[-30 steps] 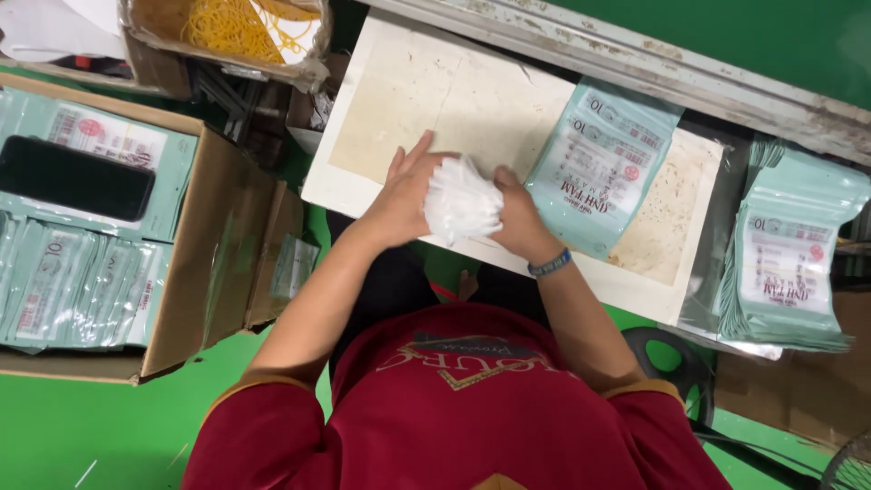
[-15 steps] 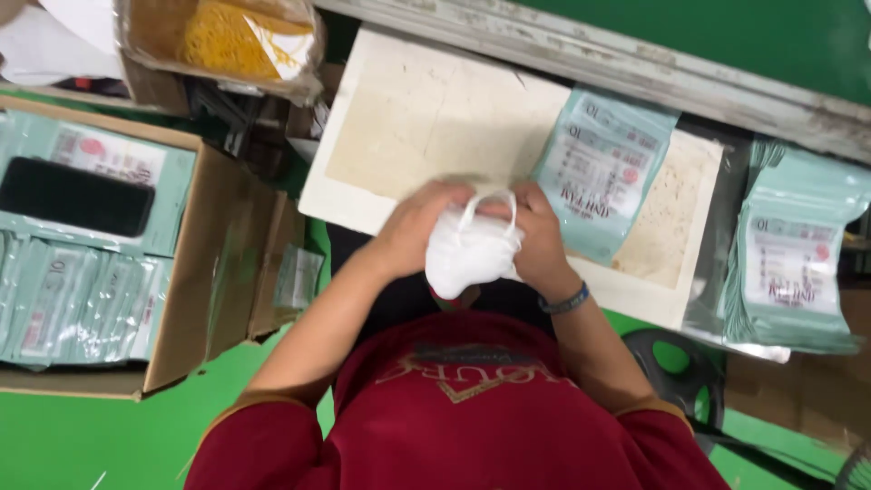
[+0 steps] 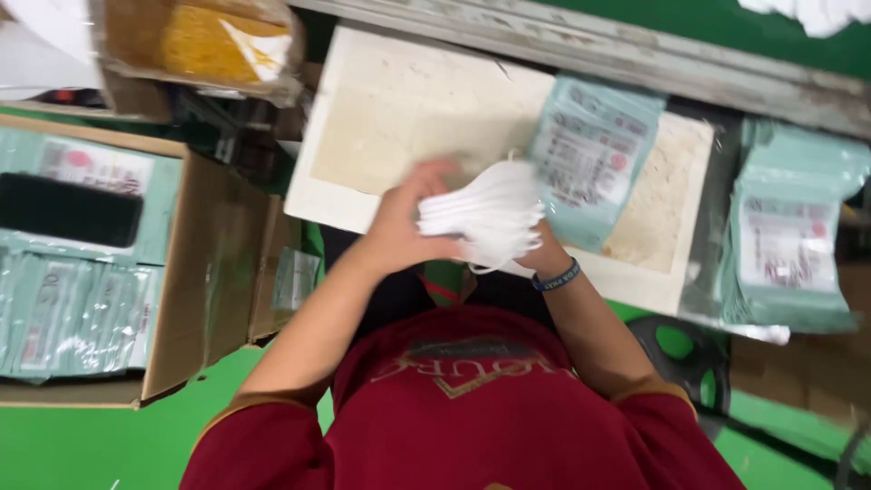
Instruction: The recorder is packaging face masks into individual plastic bags on a conveyor belt system.
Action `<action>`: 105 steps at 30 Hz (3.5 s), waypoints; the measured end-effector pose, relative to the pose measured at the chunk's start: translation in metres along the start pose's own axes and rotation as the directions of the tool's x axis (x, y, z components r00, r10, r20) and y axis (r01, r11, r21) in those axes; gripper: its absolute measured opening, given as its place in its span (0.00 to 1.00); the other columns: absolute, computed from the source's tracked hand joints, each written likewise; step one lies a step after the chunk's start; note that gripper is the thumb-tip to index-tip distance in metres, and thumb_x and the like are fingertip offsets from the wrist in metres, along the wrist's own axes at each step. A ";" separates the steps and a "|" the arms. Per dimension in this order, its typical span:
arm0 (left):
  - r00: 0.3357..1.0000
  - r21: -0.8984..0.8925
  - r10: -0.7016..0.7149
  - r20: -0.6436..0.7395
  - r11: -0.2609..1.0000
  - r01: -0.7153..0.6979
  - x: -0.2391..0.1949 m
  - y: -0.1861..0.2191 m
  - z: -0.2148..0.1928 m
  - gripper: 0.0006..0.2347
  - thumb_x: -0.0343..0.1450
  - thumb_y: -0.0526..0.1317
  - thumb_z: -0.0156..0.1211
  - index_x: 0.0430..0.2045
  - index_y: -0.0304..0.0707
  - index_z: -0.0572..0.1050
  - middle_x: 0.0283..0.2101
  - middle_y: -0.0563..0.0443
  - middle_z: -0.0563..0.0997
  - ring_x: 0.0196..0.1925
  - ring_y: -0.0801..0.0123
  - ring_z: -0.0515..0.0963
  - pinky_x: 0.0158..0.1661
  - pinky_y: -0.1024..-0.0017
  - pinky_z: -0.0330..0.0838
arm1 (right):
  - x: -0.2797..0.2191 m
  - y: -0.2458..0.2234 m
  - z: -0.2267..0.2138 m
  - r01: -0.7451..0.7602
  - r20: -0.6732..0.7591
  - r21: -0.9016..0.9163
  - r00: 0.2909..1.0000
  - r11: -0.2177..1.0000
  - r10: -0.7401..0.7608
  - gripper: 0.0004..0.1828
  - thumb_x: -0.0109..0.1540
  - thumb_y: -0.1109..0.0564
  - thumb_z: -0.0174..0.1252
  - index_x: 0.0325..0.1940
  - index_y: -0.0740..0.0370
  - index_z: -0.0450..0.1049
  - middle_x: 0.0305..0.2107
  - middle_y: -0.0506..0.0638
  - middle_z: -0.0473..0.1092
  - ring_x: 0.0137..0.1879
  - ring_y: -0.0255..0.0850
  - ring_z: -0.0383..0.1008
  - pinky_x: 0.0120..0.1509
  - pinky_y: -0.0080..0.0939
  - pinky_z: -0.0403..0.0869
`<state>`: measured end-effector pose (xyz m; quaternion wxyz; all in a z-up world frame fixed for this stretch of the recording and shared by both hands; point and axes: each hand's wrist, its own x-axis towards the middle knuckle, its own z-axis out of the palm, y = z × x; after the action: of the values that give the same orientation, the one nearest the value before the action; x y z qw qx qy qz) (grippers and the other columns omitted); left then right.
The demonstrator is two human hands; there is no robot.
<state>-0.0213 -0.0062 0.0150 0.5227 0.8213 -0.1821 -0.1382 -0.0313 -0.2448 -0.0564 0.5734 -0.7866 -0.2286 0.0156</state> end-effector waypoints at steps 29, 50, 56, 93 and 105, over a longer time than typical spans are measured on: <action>0.668 0.417 -0.037 0.743 0.806 -0.419 0.055 0.006 0.119 0.35 0.62 0.47 0.71 0.65 0.37 0.65 0.78 0.43 0.44 0.80 0.58 0.37 0.74 0.58 0.32 | -0.043 -0.006 -0.090 -0.119 -0.126 -0.920 0.992 0.374 0.008 0.13 0.48 0.60 0.63 0.37 0.62 0.75 0.36 0.55 0.71 0.42 0.50 0.75 0.40 0.50 0.75; 0.949 -0.023 0.158 0.274 0.987 -0.158 0.057 -0.007 0.019 0.18 0.67 0.46 0.67 0.49 0.37 0.79 0.49 0.41 0.85 0.50 0.56 0.84 0.50 0.66 0.76 | -0.018 -0.109 -0.075 -0.500 -0.278 -0.375 0.864 0.781 0.420 0.18 0.59 0.61 0.60 0.53 0.64 0.83 0.18 0.58 0.70 0.23 0.45 0.65 0.29 0.47 0.65; 0.995 -0.332 -0.101 -0.001 0.938 0.095 0.051 -0.003 0.062 0.16 0.69 0.44 0.66 0.45 0.32 0.79 0.45 0.39 0.86 0.47 0.59 0.86 0.47 0.65 0.79 | -0.025 -0.095 0.015 -0.042 -0.225 -0.800 0.946 0.598 -0.234 0.36 0.61 0.60 0.60 0.72 0.76 0.62 0.28 0.58 0.68 0.31 0.50 0.71 0.36 0.49 0.72; 0.936 0.142 0.334 0.109 0.927 -0.347 -0.020 0.077 0.031 0.06 0.74 0.41 0.63 0.36 0.38 0.77 0.36 0.46 0.79 0.44 0.53 0.76 0.46 0.56 0.68 | -0.078 -0.135 -0.079 -0.084 -0.263 -0.055 0.962 0.995 0.067 0.04 0.65 0.67 0.63 0.44 0.70 0.78 0.36 0.51 0.76 0.39 0.35 0.74 0.43 0.33 0.71; 0.741 -0.120 0.105 -0.664 0.963 -0.243 0.114 -0.048 -0.124 0.12 0.76 0.43 0.53 0.40 0.33 0.81 0.38 0.47 0.84 0.39 0.67 0.83 0.40 0.68 0.77 | -0.020 -0.290 -0.078 0.065 -0.306 -0.070 0.948 0.995 -0.083 0.09 0.72 0.62 0.56 0.52 0.73 0.73 0.52 0.58 0.71 0.61 0.42 0.72 0.69 0.43 0.72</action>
<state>0.1399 0.0628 0.0186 0.6430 0.7407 -0.0505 0.1881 -0.1263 -0.2530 0.2291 0.5789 -0.7868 -0.1658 -0.1357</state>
